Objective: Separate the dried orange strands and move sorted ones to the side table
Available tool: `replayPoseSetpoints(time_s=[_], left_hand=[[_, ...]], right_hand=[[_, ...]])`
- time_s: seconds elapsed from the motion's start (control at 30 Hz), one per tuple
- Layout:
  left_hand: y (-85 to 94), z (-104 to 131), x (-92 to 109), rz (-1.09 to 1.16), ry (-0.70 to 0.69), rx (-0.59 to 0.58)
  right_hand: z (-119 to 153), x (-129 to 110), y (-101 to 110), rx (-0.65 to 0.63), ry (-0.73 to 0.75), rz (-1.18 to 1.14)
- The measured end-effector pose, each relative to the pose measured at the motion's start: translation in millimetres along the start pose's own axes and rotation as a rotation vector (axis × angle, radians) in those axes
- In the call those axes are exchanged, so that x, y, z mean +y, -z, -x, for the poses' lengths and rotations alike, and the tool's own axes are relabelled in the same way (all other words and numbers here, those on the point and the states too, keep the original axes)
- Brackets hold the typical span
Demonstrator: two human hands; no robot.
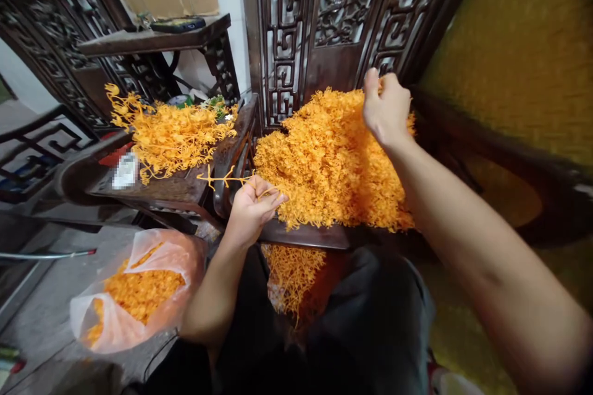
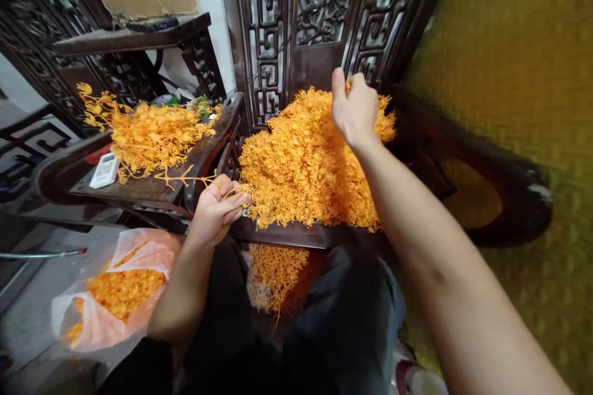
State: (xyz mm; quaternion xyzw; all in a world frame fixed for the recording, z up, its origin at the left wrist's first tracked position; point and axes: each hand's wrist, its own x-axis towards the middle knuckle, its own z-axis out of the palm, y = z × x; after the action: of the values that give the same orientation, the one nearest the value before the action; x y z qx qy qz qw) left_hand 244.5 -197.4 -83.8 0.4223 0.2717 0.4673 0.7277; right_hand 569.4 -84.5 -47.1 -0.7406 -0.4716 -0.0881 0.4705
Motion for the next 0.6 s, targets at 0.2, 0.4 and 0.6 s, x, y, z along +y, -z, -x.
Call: replayPoseSetpoints(time_s=[0.2, 0.4, 0.6], left_hand=[[5.0, -0.5, 1.7, 0.036, -0.030, -0.007], [9.6, -2.0, -3.3, 0.073, -0.139, 0.005], [14.7, 0.4, -14.6, -0.046, -0.364, -0.025]], right_hand=[[-55.7, 14.4, -36.1, -0.451, 0.263, 0.314], [-49.2, 13.5, -40.2, -0.463, 0.282, 0.318], [30.7, -43.5, 40.3, -0.083, 0.559, -0.025]])
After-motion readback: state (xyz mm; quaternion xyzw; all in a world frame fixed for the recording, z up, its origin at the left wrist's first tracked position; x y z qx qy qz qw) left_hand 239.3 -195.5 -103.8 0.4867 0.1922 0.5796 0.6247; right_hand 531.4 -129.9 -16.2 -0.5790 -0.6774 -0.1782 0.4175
